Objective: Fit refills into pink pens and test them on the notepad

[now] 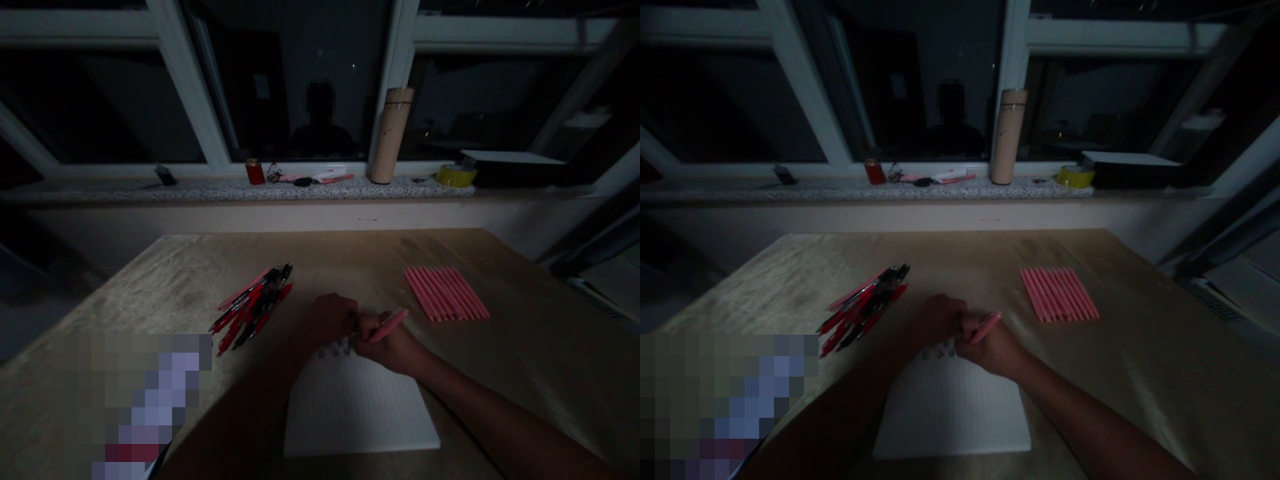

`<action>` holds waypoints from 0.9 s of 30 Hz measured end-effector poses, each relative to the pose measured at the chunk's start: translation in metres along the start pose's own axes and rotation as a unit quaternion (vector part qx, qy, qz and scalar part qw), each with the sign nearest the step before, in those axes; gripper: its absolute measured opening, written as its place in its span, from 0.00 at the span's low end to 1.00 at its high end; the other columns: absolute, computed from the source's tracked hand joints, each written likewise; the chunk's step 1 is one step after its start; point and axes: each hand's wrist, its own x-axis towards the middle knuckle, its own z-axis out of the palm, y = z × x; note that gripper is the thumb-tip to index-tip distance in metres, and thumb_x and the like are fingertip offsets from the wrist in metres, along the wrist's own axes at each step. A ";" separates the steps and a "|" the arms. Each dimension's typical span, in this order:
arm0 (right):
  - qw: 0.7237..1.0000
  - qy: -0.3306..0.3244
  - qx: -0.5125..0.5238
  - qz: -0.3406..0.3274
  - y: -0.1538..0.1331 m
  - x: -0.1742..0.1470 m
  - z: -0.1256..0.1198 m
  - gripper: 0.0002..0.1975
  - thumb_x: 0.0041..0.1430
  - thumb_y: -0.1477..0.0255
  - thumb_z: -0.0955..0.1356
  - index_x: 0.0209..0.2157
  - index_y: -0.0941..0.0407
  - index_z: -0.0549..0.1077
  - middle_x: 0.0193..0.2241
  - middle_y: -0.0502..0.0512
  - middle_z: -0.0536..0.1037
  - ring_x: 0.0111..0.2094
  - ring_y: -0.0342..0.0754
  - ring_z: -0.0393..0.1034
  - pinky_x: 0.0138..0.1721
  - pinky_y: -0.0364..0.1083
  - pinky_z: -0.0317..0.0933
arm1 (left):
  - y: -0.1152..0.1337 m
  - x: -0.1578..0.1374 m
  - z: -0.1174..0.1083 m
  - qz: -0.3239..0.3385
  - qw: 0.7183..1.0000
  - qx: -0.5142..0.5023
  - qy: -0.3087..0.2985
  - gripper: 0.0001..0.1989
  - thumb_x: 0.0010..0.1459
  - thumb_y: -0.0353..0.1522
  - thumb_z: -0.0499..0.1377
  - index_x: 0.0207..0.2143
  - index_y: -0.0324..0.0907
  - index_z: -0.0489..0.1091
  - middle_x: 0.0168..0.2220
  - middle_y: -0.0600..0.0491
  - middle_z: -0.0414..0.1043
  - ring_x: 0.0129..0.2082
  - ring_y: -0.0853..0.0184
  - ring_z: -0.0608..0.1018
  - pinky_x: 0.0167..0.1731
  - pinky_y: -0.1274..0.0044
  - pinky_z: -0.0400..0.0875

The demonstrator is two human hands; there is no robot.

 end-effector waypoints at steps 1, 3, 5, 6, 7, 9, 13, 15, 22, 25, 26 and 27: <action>1.000 -0.003 -0.004 0.006 0.000 0.000 -0.001 0.14 0.46 0.77 0.66 0.17 0.56 0.55 0.17 0.44 0.59 0.19 0.37 0.53 0.20 0.39 0.46 | 0.000 0.000 0.000 0.001 1.000 0.000 0.001 0.13 0.55 0.37 0.53 0.27 0.40 0.73 0.26 0.49 0.74 0.30 0.62 0.77 0.30 0.74 0.67; 1.000 0.001 -0.004 0.023 0.001 -0.001 -0.003 0.14 0.46 0.78 0.66 0.17 0.56 0.54 0.16 0.43 0.58 0.18 0.37 0.52 0.19 0.39 0.46 | 0.001 0.000 0.001 0.003 1.000 0.005 0.006 0.14 0.57 0.37 0.51 0.27 0.40 0.72 0.26 0.49 0.74 0.30 0.62 0.77 0.30 0.73 0.67; 0.999 0.011 0.019 0.037 0.002 0.000 -0.004 0.14 0.46 0.77 0.66 0.16 0.56 0.55 0.16 0.44 0.60 0.18 0.37 0.54 0.19 0.39 0.47 | 0.000 0.001 0.002 0.001 1.000 0.008 0.010 0.15 0.58 0.38 0.50 0.28 0.39 0.72 0.26 0.49 0.73 0.29 0.63 0.76 0.30 0.74 0.67; 0.998 0.018 0.042 0.048 0.002 0.000 -0.004 0.15 0.46 0.76 0.67 0.16 0.56 0.55 0.16 0.44 0.61 0.18 0.37 0.55 0.19 0.39 0.48 | -0.001 0.000 0.002 0.002 1.000 0.005 0.016 0.16 0.59 0.38 0.49 0.28 0.39 0.71 0.25 0.49 0.73 0.28 0.64 0.76 0.29 0.75 0.66; 0.995 0.025 0.074 0.068 0.002 0.000 -0.003 0.15 0.47 0.75 0.67 0.16 0.56 0.55 0.15 0.45 0.62 0.18 0.37 0.56 0.18 0.38 0.49 | -0.002 0.000 0.002 0.006 1.000 -0.002 0.027 0.17 0.60 0.39 0.48 0.29 0.39 0.71 0.25 0.50 0.73 0.27 0.66 0.75 0.29 0.76 0.66; 0.980 0.044 0.147 0.127 0.000 0.002 -0.003 0.16 0.48 0.71 0.68 0.17 0.55 0.57 0.14 0.45 0.65 0.15 0.37 0.56 0.15 0.37 0.48 | -0.003 -0.002 0.001 0.023 0.998 -0.019 0.061 0.20 0.62 0.39 0.44 0.30 0.39 0.70 0.24 0.52 0.71 0.25 0.69 0.74 0.28 0.78 0.64; 0.942 0.109 0.231 0.220 -0.001 0.005 -0.006 0.17 0.47 0.63 0.71 0.19 0.55 0.60 0.10 0.42 0.64 0.08 0.36 0.53 0.08 0.36 0.43 | -0.003 -0.008 -0.003 0.089 0.987 -0.045 0.129 0.22 0.64 0.37 0.39 0.30 0.38 0.68 0.25 0.52 0.70 0.24 0.72 0.71 0.28 0.80 0.62; 0.928 0.141 0.268 0.216 0.001 0.006 -0.009 0.17 0.47 0.62 0.71 0.20 0.55 0.61 0.08 0.41 0.62 0.07 0.36 0.53 0.07 0.36 0.44 | -0.002 -0.009 -0.004 0.125 0.983 -0.040 0.129 0.21 0.64 0.38 0.40 0.30 0.38 0.68 0.26 0.52 0.71 0.25 0.71 0.71 0.28 0.80 0.62; 0.864 0.180 0.421 0.208 0.006 0.011 -0.017 0.18 0.48 0.61 0.72 0.21 0.55 0.62 0.07 0.38 0.58 0.07 0.35 0.47 0.08 0.36 0.46 | 0.001 -0.005 0.002 0.119 0.986 -0.018 0.118 0.19 0.64 0.38 0.42 0.35 0.39 0.69 0.31 0.51 0.71 0.30 0.69 0.73 0.32 0.79 0.64; 0.841 0.201 0.450 0.225 0.006 0.011 -0.019 0.18 0.45 0.62 0.73 0.22 0.55 0.62 0.08 0.38 0.58 0.09 0.34 0.47 0.09 0.35 0.46 | 0.000 -0.005 0.001 0.098 0.986 -0.054 0.120 0.17 0.62 0.39 0.45 0.36 0.39 0.68 0.30 0.52 0.71 0.29 0.71 0.73 0.31 0.79 0.64; 0.839 0.201 0.452 0.224 0.007 0.011 -0.020 0.18 0.45 0.63 0.74 0.22 0.56 0.62 0.08 0.38 0.58 0.09 0.34 0.47 0.09 0.35 0.46 | 0.001 -0.005 0.001 0.095 0.986 -0.064 0.120 0.16 0.61 0.40 0.46 0.37 0.39 0.68 0.30 0.53 0.71 0.28 0.71 0.73 0.31 0.79 0.65; 0.842 0.197 0.451 0.221 0.008 0.011 -0.019 0.18 0.44 0.64 0.74 0.22 0.56 0.62 0.08 0.38 0.59 0.09 0.34 0.47 0.10 0.35 0.47 | 0.001 -0.006 0.000 0.094 0.986 -0.071 0.119 0.17 0.61 0.41 0.47 0.37 0.39 0.68 0.30 0.53 0.71 0.28 0.71 0.73 0.31 0.79 0.65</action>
